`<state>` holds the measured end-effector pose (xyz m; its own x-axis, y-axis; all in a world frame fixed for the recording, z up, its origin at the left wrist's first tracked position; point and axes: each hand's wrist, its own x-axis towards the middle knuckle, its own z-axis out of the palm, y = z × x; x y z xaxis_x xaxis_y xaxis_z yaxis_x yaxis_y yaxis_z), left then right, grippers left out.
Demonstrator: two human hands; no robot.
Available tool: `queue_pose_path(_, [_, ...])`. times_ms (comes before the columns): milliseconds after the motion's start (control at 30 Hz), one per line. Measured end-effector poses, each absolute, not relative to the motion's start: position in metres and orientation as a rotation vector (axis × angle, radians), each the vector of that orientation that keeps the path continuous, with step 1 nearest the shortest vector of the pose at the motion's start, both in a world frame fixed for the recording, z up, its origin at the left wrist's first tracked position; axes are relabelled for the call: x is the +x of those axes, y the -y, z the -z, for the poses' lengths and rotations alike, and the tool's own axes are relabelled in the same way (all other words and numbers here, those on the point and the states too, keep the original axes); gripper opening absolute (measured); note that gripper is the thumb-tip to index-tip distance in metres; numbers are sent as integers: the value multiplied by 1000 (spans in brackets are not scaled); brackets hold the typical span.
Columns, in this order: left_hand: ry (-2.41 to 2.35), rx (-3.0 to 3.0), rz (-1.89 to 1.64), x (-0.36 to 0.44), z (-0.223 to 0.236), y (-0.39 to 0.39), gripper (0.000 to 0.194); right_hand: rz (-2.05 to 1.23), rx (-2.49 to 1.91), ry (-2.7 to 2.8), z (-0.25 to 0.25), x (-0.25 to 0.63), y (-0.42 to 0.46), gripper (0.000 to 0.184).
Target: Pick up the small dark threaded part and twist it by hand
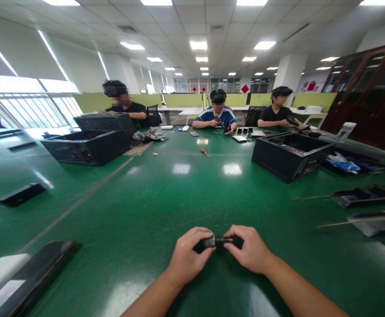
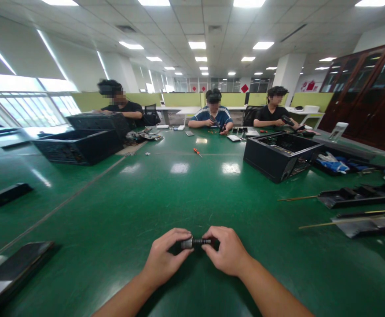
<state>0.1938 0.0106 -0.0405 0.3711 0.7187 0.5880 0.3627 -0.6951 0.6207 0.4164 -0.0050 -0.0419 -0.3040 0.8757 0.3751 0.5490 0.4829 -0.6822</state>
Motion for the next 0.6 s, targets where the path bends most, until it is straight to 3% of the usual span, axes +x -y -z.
queue_pose_path(600, [-955,2249,-1228,191,42,-13,26,-568,-1176,1974,41,421,4,6])
